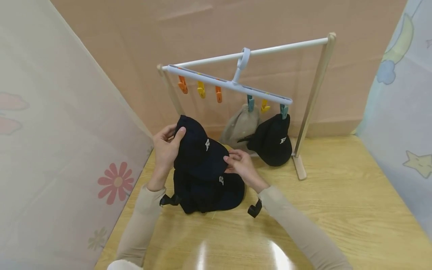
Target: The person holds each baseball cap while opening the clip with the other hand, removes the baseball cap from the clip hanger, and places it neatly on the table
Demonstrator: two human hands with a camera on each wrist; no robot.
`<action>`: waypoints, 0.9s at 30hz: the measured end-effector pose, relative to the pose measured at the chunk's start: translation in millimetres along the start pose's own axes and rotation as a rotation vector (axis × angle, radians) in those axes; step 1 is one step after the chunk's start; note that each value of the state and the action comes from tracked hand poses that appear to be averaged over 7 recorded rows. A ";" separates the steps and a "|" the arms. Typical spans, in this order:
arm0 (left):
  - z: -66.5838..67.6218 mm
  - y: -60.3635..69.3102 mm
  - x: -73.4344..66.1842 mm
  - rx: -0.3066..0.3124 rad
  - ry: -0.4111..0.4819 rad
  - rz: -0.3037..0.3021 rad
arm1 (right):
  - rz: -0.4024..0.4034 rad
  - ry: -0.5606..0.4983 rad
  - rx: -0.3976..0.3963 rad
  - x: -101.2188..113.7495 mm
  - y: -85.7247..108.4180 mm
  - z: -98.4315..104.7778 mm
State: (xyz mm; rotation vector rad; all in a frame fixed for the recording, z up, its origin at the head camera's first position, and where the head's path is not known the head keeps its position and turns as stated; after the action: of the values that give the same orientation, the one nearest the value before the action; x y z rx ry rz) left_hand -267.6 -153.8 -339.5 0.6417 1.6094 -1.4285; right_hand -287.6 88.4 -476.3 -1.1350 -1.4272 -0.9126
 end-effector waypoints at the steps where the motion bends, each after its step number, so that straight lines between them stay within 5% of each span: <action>1: -0.4 -0.1 -0.6 0.006 0.003 0.001 | 0.001 0.006 -0.002 0.6 0.5 1.0; 27: -9.9 5.1 6.5 0.096 0.121 0.131 | -0.022 0.030 0.005 -7.1 2.9 24.9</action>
State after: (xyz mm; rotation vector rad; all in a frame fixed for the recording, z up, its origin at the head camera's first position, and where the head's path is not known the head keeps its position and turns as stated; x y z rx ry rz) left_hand -269.2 -144.3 -348.0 0.8879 1.5671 -1.3998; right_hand -291.4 111.7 -487.4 -1.0989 -1.4195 -0.9376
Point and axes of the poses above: each hand's wrist, its own y-axis away from the middle knuckle, its own z-axis out of the back of the hand, x = y × z, the point moved 5 cm from there along -y, towards the middle knuckle, and after that the axes turned 4 degrees about z, right-handed, at the moved point
